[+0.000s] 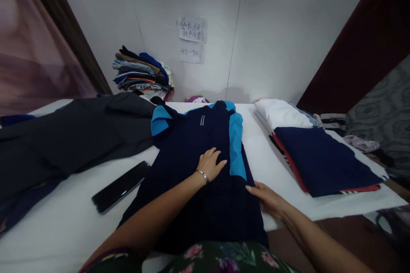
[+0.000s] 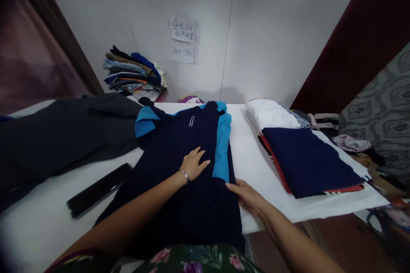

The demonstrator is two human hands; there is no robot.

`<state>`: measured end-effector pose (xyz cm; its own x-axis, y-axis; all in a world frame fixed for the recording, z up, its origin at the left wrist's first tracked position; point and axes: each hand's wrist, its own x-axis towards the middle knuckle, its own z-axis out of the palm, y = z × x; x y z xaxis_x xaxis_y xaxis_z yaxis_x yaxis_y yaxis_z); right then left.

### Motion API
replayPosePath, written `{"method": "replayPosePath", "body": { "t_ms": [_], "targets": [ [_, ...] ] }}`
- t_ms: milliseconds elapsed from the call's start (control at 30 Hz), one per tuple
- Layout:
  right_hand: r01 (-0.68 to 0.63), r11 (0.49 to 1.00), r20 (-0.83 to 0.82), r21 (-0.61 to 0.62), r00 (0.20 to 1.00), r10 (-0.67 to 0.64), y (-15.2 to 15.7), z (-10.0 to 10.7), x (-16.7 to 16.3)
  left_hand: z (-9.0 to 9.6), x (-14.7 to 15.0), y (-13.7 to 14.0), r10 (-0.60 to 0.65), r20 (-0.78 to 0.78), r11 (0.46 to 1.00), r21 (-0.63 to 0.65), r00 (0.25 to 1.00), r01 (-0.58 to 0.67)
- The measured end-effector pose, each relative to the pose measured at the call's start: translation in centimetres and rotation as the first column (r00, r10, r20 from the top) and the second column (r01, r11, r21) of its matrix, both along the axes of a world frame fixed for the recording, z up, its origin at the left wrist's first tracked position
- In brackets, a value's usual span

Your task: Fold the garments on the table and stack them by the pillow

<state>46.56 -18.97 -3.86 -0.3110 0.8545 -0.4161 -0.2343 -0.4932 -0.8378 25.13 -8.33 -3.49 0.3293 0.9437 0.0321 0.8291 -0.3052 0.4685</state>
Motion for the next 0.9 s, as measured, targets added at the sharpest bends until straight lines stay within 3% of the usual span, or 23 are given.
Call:
{"method": "replayPosePath", "body": {
  "t_ms": [100,200,300,367,533,667,800,900],
  "targets": [
    [-0.057,0.998,-0.037,-0.016,0.998,0.056,-3.2,0.1,-0.4,2.1,-0.9,-4.3,-0.078,0.119,0.993,0.101,0.990,0.066],
    [-0.074,0.997,-0.057,-0.015,0.996,0.073,-4.3,0.0,-1.0,3.4,-1.6,-9.9,-0.202,0.187,0.975,0.130,0.961,0.180],
    [-0.022,0.999,-0.091,-0.029,0.996,0.019,-4.1,0.3,-2.1,3.1,-2.0,-14.3,-0.276,0.193,0.961,0.075,0.942,0.266],
    [0.035,0.999,-0.128,-0.036,0.991,-0.039,-3.8,0.7,-3.2,2.6,-2.0,-15.9,-0.274,0.180,0.962,0.051,0.945,0.269],
    [0.115,0.993,-0.214,-0.021,0.970,-0.117,-3.8,2.3,-5.5,2.0,-1.6,-16.8,-0.250,0.110,0.966,0.089,0.962,0.241],
    [0.106,0.994,-0.286,0.036,0.954,-0.092,-4.3,2.7,-6.3,1.7,-2.0,-16.6,-0.199,0.125,0.975,0.124,0.972,0.184],
    [0.069,0.996,-0.296,0.058,0.954,-0.049,-4.1,1.9,-6.1,1.8,-3.3,-15.7,-0.206,0.300,0.978,0.069,0.931,0.194],
    [-0.030,0.999,-0.306,0.034,0.951,0.039,-2.7,1.0,-5.4,2.8,-4.9,-15.4,-0.127,0.523,0.981,-0.060,0.843,0.185]
  ]
}}
